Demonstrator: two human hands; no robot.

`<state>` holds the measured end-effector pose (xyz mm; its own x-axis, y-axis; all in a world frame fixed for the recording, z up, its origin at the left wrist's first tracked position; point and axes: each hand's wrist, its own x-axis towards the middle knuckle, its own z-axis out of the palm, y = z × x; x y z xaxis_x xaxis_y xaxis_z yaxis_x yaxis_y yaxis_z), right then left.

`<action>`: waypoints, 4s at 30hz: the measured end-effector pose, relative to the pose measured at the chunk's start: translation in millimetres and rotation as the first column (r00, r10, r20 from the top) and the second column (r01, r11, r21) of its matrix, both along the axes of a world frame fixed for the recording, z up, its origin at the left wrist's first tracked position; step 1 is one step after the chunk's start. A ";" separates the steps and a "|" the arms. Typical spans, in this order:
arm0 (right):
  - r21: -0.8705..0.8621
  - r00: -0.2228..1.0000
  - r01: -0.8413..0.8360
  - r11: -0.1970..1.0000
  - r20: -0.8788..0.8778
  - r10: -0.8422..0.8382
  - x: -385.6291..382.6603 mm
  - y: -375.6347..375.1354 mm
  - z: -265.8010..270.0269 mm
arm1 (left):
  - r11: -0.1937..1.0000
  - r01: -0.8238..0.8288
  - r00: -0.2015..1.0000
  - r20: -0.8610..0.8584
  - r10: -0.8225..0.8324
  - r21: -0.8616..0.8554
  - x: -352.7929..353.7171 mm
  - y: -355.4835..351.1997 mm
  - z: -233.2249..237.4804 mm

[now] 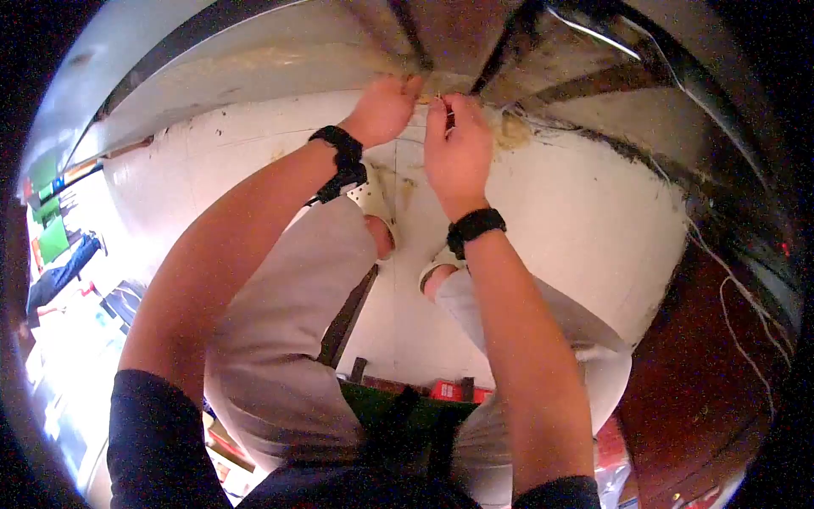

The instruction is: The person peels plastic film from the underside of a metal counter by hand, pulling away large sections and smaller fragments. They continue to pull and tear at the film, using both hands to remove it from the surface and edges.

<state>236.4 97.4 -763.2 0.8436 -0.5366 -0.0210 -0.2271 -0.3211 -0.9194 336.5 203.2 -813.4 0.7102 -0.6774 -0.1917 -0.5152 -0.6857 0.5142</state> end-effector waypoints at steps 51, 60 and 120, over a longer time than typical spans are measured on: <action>-0.291 0.710 -0.688 0.665 -0.462 0.532 69.1 -19.8 30.6 | 0.903 -0.012 0.994 -0.106 -0.038 -0.430 -3.5 7.1 -3.2; -0.093 0.662 -0.697 0.711 -0.466 0.587 66.3 -24.6 33.3 | 0.940 -0.029 0.998 -0.069 0.006 -0.339 -13.5 5.7 7.9; 0.104 0.597 -0.737 0.668 -0.363 0.715 58.0 -51.5 27.4 | 0.709 -0.673 0.428 -0.892 0.145 -0.208 24.4 21.4 113.9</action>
